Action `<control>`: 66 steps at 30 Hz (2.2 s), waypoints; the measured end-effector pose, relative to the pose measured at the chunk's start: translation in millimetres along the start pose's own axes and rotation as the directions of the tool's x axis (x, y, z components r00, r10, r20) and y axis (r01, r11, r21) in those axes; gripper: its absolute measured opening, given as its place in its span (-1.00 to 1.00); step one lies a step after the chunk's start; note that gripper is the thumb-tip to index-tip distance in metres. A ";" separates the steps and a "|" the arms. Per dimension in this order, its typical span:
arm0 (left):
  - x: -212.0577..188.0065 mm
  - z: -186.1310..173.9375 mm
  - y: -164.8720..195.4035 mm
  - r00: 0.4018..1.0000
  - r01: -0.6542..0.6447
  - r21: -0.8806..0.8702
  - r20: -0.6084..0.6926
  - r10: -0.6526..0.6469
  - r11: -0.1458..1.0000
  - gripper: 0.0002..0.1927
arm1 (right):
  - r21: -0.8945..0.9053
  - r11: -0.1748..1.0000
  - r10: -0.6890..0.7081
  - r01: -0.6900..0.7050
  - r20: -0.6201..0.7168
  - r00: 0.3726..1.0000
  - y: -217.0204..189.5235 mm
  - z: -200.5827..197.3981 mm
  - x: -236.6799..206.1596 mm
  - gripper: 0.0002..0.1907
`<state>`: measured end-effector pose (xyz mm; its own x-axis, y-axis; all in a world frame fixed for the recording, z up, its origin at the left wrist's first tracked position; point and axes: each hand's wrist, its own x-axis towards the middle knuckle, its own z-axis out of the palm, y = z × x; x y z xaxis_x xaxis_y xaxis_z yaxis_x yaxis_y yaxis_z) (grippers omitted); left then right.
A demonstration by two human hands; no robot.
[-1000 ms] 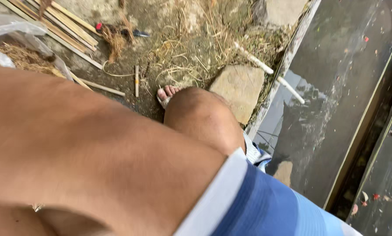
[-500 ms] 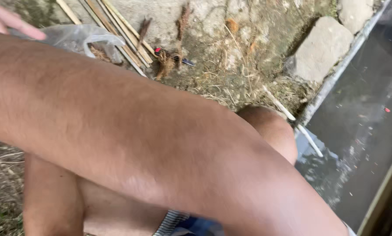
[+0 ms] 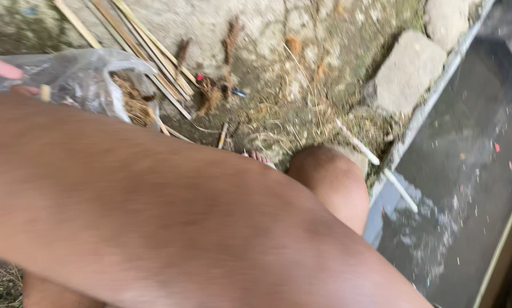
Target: The person sits on the ground and assembles small brooms by hand. They gather fibrous material from a plastic bag, wrap it around thin wooden sticks, and secure the bundle with twine. The finished brooms are placed on the ground nearby.
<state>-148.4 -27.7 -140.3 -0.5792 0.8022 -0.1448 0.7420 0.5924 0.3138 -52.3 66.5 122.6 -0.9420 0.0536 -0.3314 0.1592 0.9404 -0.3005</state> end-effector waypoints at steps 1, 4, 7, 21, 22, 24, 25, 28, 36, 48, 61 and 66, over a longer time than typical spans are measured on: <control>-0.6 -4.9 9.2 1.000 -0.004 -0.022 -0.018 0.004 1.000 -0.47 | -0.012 1.000 0.011 -0.011 -0.001 1.000 2.3 -5.0 -3.2 -0.67; -4.2 -21.0 36.5 0.997 -0.017 -0.097 -0.075 0.010 0.995 -0.47 | -0.029 0.999 0.019 -0.019 0.013 1.000 7.1 -17.6 -16.3 -0.68; 5.5 -44.9 69.6 0.996 0.035 -0.366 -0.059 -0.060 0.930 -0.47 | -0.036 0.992 0.120 -0.119 0.019 0.993 42.7 -32.1 -32.5 -0.68; -31.8 -44.5 156.7 0.848 0.134 0.076 0.507 -0.154 0.988 -0.72 | 0.395 0.899 0.302 -0.188 -0.250 0.920 136.5 149.4 -34.4 -0.23; -30.4 -46.1 151.7 0.878 0.114 0.113 0.454 -0.153 0.987 -0.74 | 0.442 0.884 0.315 -0.154 -0.319 0.894 131.5 155.2 -35.9 -0.19; -29.3 -51.6 140.7 0.925 0.079 0.199 0.350 -0.146 0.977 -0.78 | 0.559 0.813 0.398 -0.165 -0.327 0.857 125.2 160.3 -36.8 -0.32; -29.4 -55.5 136.2 0.915 0.162 0.109 0.355 -0.190 0.981 -0.78 | 0.622 0.754 0.458 -0.213 -0.263 0.849 123.5 161.8 -37.2 -0.48; -31.8 -61.9 123.7 0.884 0.328 -0.091 0.379 -0.272 0.940 -0.77 | 0.791 0.578 0.524 -0.200 -0.172 0.834 121.6 163.2 -42.1 -0.79; -33.3 -67.9 109.3 0.958 0.236 -0.141 0.198 -0.207 0.961 -0.63 | 0.949 -0.307 0.382 0.071 0.055 0.922 125.1 165.2 -70.7 -0.73; -37.0 -74.9 131.5 0.915 0.283 -0.425 0.389 -0.109 0.860 -0.53 | 0.997 0.082 0.400 0.005 -0.038 0.916 100.4 157.6 -69.4 -0.56; -38.4 -63.4 154.0 0.953 0.266 -0.360 0.238 -0.187 0.894 -0.55 | 0.899 -0.408 0.368 0.160 0.002 0.930 101.8 164.4 -64.2 -0.77; -34.8 -62.9 153.6 0.949 0.287 -0.277 0.215 -0.232 0.917 -0.72 | 0.899 -0.424 0.456 0.113 0.104 0.884 107.5 162.2 -68.2 -0.66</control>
<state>-35.5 30.7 -28.1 -0.6488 0.6396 -0.4123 0.4203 0.7529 0.5065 77.0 109.5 -32.2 -0.7290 0.4413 -0.5232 0.0917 -0.6945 -0.7136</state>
